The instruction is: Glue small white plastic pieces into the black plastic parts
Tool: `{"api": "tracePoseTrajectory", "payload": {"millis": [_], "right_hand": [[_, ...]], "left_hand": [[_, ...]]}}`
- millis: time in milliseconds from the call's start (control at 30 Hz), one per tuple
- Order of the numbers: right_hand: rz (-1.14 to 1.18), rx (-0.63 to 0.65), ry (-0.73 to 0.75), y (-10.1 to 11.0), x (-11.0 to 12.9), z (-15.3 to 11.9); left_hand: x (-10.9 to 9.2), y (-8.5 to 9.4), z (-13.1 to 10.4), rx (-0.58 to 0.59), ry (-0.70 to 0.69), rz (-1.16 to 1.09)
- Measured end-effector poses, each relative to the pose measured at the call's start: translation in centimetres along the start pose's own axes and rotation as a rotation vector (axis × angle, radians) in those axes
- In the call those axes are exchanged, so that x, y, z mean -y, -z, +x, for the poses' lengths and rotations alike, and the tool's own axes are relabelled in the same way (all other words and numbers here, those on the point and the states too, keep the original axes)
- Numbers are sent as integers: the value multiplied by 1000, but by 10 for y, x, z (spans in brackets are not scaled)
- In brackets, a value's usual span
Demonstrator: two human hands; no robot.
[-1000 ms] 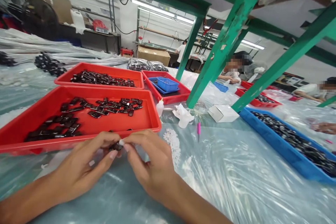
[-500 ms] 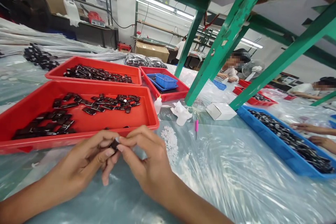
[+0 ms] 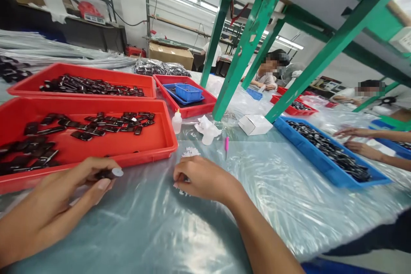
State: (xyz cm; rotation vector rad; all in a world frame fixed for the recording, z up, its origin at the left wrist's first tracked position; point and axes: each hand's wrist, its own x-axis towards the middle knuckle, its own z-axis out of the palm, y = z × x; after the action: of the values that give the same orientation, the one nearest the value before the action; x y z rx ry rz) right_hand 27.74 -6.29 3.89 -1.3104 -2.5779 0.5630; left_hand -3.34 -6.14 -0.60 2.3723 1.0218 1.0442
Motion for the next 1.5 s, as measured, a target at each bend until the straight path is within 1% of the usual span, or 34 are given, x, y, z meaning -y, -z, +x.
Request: {"api": "tracePoseTrajectory", "payload": {"millis": [33, 100, 133, 200, 267, 300, 333, 400, 467, 533, 633, 733, 800, 867, 1033, 1167, 1367, 1433, 1500], "right_hand": [[-15, 32, -11, -4, -2, -1], [-19, 44, -19, -12, -2, -1], [-21, 47, -19, -14, -2, -1], [-28, 44, -17, -15, 0, -1], [3, 19, 11, -11, 5, 0], [60, -5, 43, -8, 8, 0], [153, -46, 77, -7, 13, 1], [440, -172, 126, -6, 25, 2], [755, -304, 103, -12, 38, 5], [998, -361, 43, -22, 47, 8], [1203, -333, -18, -38, 53, 13], [1305, -306, -41, -46, 50, 16], [1323, -292, -51, -48, 47, 17], [1311, -270, -62, -49, 44, 17], [1348, -212, -114, -48, 43, 17], [1443, -157, -152, -50, 46, 17], [1614, -87, -182, -61, 45, 19], [1630, -65, -178, -64, 44, 20], [1636, -52, -179, -64, 45, 19]], "left_hand": [[2, 1, 1, 18, -29, 26], [5, 3, 2, 50, -98, 66], [6, 4, 2, 59, -108, 86], [5, 3, 1, 67, -92, 109], [0, -1, -4, 86, -31, 89], [-4, -4, -6, 98, 10, 59], [-8, -8, -9, 117, 54, 18], [-15, -14, -14, 157, 138, -60], [-17, -19, -17, 180, 167, -109], [-16, -21, -18, 198, 149, -125], [-13, -21, -18, 254, 132, -135], [-16, -23, -19, 277, 233, -146], [-20, -25, -20, 271, 303, -137], [-24, -26, -22, 265, 344, -113], [-26, -24, -22, 301, 372, -119], [-27, -23, -22, 307, 336, -124], [-24, -22, -24, 285, 238, -47], [-19, -20, -26, 321, 182, -19], [-11, -20, -28, 398, 109, -18]]}}
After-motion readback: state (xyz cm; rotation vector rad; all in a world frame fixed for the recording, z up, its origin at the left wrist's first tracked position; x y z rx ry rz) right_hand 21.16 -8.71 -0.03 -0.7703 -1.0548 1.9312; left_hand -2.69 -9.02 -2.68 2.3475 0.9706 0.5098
